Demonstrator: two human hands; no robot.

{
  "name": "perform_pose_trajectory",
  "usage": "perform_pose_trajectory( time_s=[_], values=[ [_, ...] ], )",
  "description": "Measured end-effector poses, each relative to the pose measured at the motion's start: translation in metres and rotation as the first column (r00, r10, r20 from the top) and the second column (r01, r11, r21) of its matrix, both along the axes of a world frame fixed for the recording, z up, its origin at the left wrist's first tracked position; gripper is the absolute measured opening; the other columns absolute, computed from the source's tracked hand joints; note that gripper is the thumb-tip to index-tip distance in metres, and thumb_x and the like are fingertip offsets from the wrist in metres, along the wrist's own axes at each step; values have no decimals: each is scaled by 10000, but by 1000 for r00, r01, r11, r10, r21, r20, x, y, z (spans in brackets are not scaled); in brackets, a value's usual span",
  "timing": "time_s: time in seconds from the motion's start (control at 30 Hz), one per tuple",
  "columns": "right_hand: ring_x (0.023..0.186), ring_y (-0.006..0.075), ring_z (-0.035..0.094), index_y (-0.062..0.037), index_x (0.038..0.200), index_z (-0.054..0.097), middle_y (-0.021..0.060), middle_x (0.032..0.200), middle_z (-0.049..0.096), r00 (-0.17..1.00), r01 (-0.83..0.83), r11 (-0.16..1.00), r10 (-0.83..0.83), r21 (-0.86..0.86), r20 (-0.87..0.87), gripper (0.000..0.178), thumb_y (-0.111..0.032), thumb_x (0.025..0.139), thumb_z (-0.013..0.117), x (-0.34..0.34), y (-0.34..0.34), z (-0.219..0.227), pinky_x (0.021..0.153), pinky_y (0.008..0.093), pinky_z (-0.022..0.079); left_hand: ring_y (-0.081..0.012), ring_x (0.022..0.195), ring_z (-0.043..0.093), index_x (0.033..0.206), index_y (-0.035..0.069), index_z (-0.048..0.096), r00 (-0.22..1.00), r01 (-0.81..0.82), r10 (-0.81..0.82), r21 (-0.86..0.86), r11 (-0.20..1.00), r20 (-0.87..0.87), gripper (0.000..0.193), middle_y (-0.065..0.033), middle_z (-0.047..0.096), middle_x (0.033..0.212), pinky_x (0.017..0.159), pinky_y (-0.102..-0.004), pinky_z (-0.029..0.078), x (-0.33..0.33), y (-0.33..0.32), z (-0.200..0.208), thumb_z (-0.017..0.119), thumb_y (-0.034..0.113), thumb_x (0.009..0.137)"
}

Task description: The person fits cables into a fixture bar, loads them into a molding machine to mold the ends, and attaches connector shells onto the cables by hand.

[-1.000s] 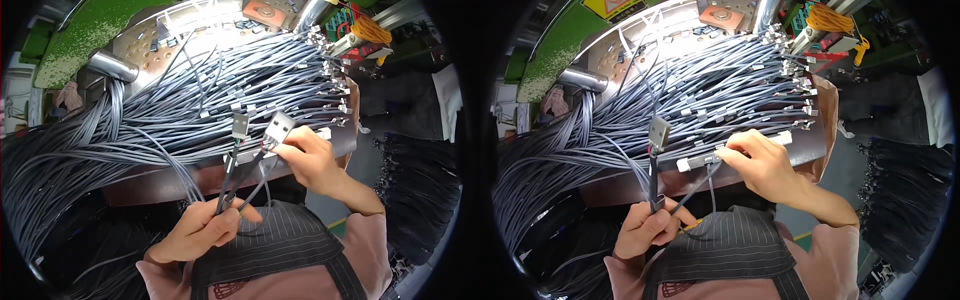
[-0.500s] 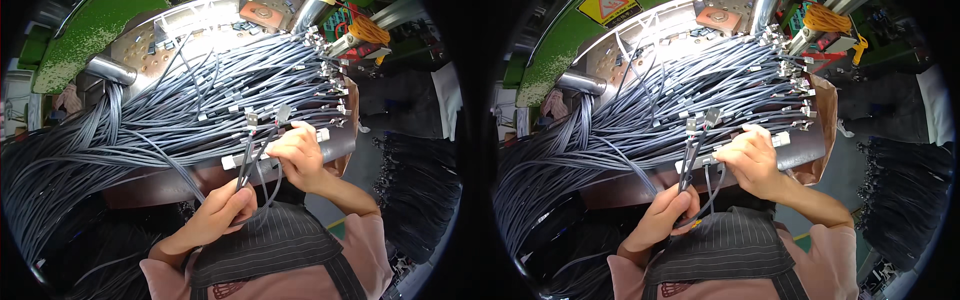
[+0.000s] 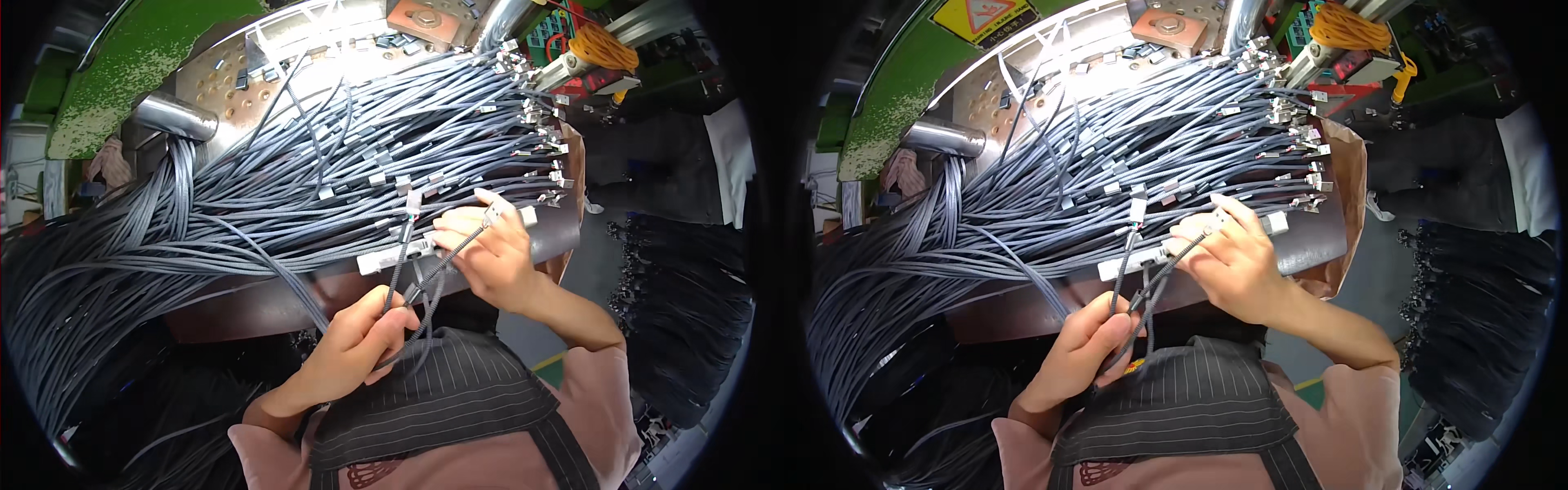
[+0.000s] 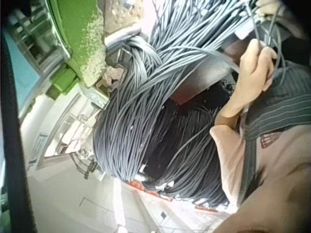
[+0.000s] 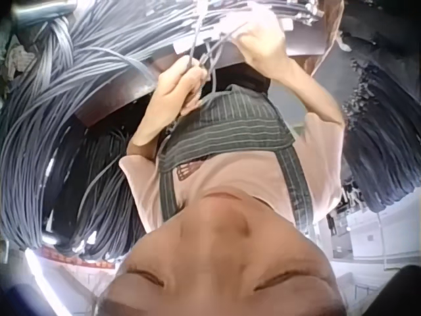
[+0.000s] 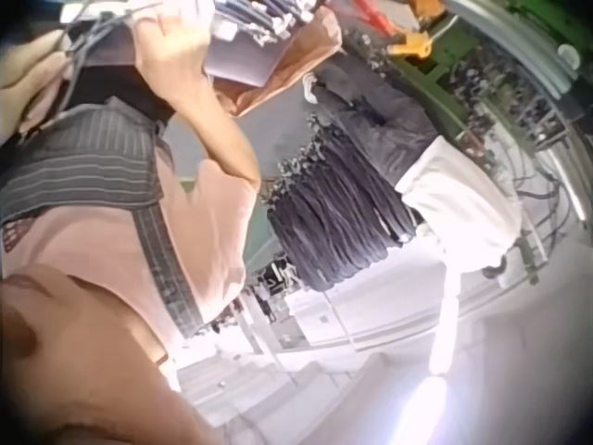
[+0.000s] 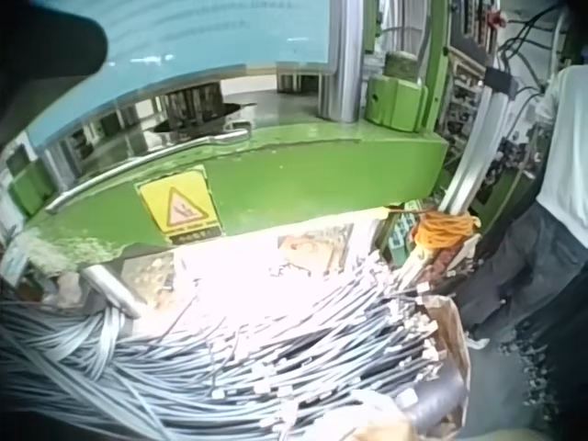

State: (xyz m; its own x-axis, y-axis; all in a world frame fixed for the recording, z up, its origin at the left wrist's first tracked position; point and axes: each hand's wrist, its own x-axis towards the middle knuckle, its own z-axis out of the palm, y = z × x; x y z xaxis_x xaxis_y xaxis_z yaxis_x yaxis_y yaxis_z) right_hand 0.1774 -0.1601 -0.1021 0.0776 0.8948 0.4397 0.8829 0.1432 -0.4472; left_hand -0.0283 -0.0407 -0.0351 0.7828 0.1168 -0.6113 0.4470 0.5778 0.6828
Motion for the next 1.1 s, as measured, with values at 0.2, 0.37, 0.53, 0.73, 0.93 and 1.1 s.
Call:
perform_pose_trajectory(
  time_s=[0.2,0.37,0.53,0.73,0.93,1.1],
  values=[
    [845,238,608,-63,1041,691,47,982,653,994,-11,1000,9,-15,-108,316,-32,729,730,11,-15,15,808,396,481,-26,523,461,1032,-27,600,998,42,-27,304,952,-53,209,2,519,589,496,-213,349,-2,4,1,485,147,1035],
    [782,223,608,-68,1092,670,80,1049,616,998,61,995,-63,-81,-28,410,47,698,654,14,-12,42,615,310,494,-62,555,515,1090,-19,631,992,127,-117,439,890,-50,195,-38,575,638,525,-243,400,-3,1,16,542,135,1010],
    [766,229,621,-49,989,645,74,950,630,996,5,998,-10,-55,-90,288,29,713,674,19,-26,14,572,319,488,-87,545,532,1159,-27,621,965,116,-221,529,841,140,267,-43,563,641,534,-239,416,6,-1,37,515,175,1022],
    [802,222,592,-122,942,653,9,902,657,983,38,995,-20,97,-181,231,-57,740,746,25,-9,-4,825,392,429,-33,546,444,1121,-65,611,974,115,-184,415,902,130,302,17,514,607,522,-200,353,11,-1,34,472,191,1041],
    [828,218,589,-98,921,650,1,893,649,994,-1,998,8,61,-113,242,-64,697,736,34,-19,-4,817,392,451,-37,544,447,1181,-14,592,986,105,-138,301,948,90,251,26,497,603,529,-214,370,4,0,18,492,170,1043],
    [894,210,579,-75,885,606,9,849,569,988,-92,993,99,-68,119,194,-99,699,653,32,-9,30,837,384,490,-40,528,459,1168,-9,603,985,108,-144,314,943,95,263,26,495,579,519,-219,370,2,-1,16,489,194,1047]
  ],
)
